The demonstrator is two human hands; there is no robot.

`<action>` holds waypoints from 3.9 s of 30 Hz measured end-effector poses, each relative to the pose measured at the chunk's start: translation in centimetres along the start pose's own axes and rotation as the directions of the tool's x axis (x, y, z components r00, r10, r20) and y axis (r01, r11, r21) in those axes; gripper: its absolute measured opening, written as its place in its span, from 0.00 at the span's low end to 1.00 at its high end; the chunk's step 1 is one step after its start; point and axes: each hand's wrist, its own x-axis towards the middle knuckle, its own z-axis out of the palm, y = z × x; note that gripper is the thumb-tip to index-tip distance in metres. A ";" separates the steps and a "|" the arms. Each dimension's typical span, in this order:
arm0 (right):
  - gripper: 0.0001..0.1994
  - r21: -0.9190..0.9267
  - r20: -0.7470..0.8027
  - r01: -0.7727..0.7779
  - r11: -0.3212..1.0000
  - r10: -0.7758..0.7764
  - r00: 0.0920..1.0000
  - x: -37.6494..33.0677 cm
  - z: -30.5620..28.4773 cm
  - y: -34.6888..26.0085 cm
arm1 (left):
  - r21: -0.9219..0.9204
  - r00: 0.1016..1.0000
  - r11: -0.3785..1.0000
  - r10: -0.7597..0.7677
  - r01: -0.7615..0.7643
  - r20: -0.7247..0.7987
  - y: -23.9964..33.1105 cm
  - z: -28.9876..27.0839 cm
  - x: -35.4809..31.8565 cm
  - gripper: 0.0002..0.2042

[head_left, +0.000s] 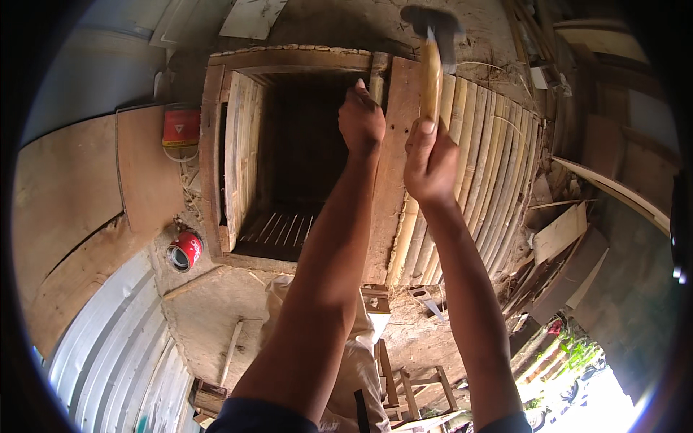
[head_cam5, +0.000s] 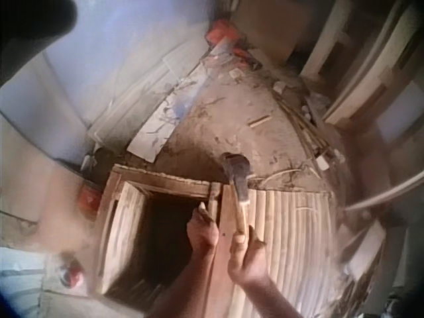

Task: The person uses a knife to shave and shape a thin wooden strip, then fits it into a wooden box-like structure. They use a hammer to drive nails into the structure to secure the pieces together.

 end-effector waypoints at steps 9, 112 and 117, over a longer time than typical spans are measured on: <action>0.30 0.013 0.071 -0.024 1.000 0.023 0.997 0.3 0.0 0.3 | 0.004 0.998 0.999 -0.045 0.045 0.039 0.7 -0.7 -0.1 0.22; 0.27 0.364 0.208 -0.672 0.645 0.647 0.734 -43.7 -1.5 5.9 | 0.253 0.840 0.967 -0.155 0.022 0.520 -13.5 -13.2 -17.7 0.34; 0.28 0.309 0.190 -0.695 0.649 0.674 0.714 -44.0 -2.0 6.3 | 0.125 0.828 0.987 -0.152 0.100 0.540 -13.1 -13.4 -17.8 0.34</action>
